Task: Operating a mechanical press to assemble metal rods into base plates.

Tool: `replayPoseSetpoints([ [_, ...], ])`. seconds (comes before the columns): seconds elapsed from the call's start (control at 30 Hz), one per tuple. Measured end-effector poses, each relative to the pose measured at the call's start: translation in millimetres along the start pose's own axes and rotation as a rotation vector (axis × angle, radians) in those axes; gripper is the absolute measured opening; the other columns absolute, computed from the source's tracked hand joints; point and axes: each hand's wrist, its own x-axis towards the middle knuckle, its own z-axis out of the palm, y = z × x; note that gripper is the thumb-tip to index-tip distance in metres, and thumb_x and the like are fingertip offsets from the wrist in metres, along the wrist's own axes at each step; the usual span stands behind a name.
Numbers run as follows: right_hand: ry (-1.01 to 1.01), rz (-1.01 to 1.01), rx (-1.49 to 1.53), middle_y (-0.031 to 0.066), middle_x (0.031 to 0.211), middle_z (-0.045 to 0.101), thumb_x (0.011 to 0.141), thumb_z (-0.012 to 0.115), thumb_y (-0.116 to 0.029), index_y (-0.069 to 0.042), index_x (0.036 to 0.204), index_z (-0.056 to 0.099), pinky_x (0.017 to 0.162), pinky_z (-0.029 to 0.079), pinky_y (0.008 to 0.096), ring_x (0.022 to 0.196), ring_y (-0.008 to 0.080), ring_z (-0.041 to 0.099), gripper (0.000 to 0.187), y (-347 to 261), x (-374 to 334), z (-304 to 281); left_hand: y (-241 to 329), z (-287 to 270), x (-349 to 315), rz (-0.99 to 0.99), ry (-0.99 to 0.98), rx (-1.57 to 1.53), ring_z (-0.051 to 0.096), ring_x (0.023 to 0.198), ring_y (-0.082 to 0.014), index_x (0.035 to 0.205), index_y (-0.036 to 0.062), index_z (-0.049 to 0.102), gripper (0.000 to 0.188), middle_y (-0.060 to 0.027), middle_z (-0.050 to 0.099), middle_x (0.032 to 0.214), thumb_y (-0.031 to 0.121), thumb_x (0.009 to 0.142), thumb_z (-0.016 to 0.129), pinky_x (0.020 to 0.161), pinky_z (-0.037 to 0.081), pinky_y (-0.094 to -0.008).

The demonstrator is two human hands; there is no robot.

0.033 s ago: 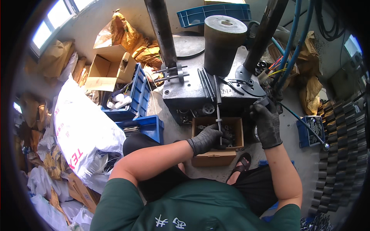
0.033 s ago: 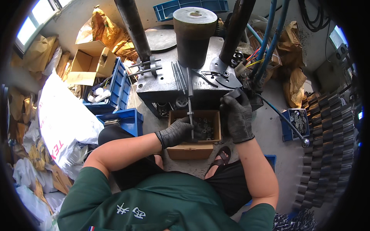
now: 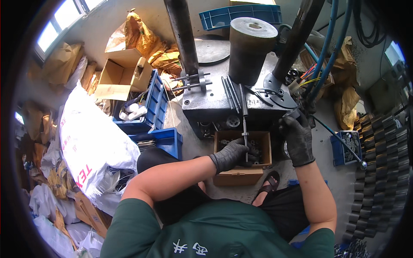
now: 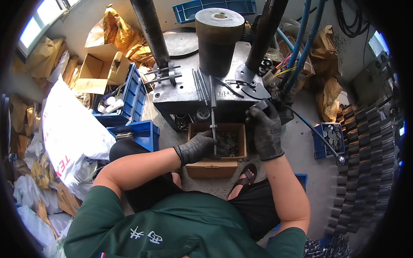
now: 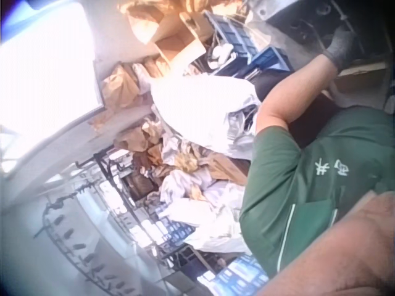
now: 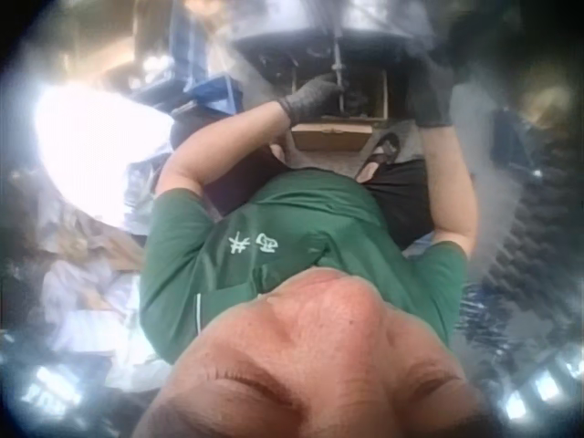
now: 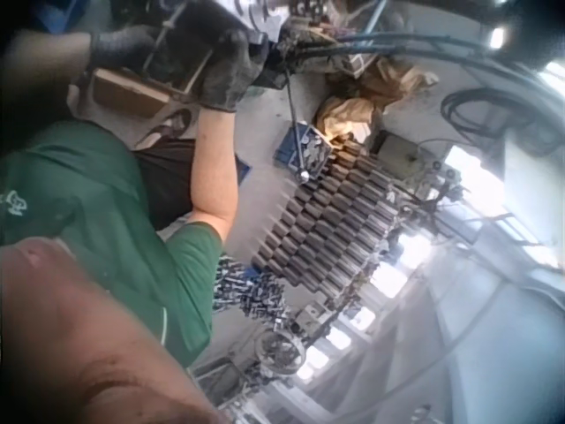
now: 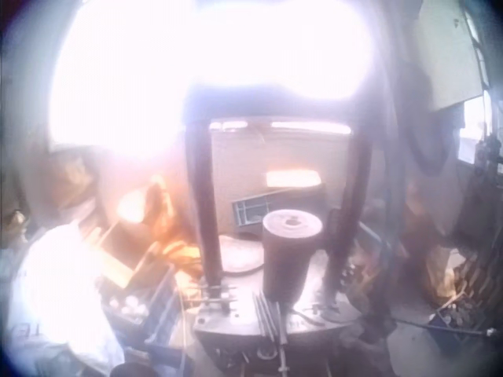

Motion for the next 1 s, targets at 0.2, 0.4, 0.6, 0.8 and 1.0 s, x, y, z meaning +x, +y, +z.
replayPoseSetpoints([
  [0.2,-0.036,-0.018,-0.123,0.0055,0.098,0.068,0.092,0.073,-0.015,-0.002,0.123,0.061,0.069,0.054,0.0254,0.081,0.0143,0.067,0.036,-2,-2,17,5,-8,18,0.133,-0.09,-0.007,0.07,0.105,-0.0348,0.131,0.0062,0.049,0.031,-0.0193,0.064,0.12,0.011,0.101,0.053,0.086,0.062,-0.0522],
  [0.4,-0.092,-0.058,-0.374,0.0055,0.1,0.069,0.092,0.076,-0.015,0.0,0.13,0.061,0.072,0.055,0.0254,0.083,0.0118,0.066,0.044,-18,11,27,29,4,27,0.173,0.009,0.106,0.071,0.099,-0.0289,0.122,0.0061,0.052,0.022,-0.0156,0.068,0.113,0.011,0.101,0.053,0.08,0.064,-0.0489],
  [0.6,-0.248,-0.463,-0.819,0.0057,0.109,0.07,0.085,0.084,-0.009,0.001,0.128,0.063,0.087,0.057,0.0285,0.095,0.0132,0.067,0.049,-71,58,77,33,3,44,0.247,0.079,0.242,0.071,0.09,-0.0236,0.116,0.006,0.056,0.017,-0.0108,0.067,0.1,0.013,0.1,0.055,0.074,0.062,-0.0399],
  [0.8,-0.289,-0.836,-1.12,0.006,0.101,0.074,0.086,0.082,-0.014,-0.003,0.118,0.07,0.087,0.055,0.028,0.09,0.0132,0.069,0.036,-131,129,158,40,5,49,0.237,0.097,0.021,0.07,0.076,-0.0272,0.116,-0.0005,0.051,0.025,-0.0157,0.065,0.089,0.002,0.092,0.059,0.063,0.062,-0.0407],
  [1.0,-0.187,-0.688,-1.38,0.0169,0.106,0.076,0.088,0.077,-0.036,-0.003,0.114,0.074,0.09,0.055,0.0355,0.097,0.0269,0.073,0.041,-134,208,186,52,-2,61,0.308,0.209,0.24,0.068,0.085,-0.0258,0.121,0.0005,0.056,0.039,-0.0145,0.065,0.095,0.007,0.084,0.068,0.074,0.058,-0.0384],
])
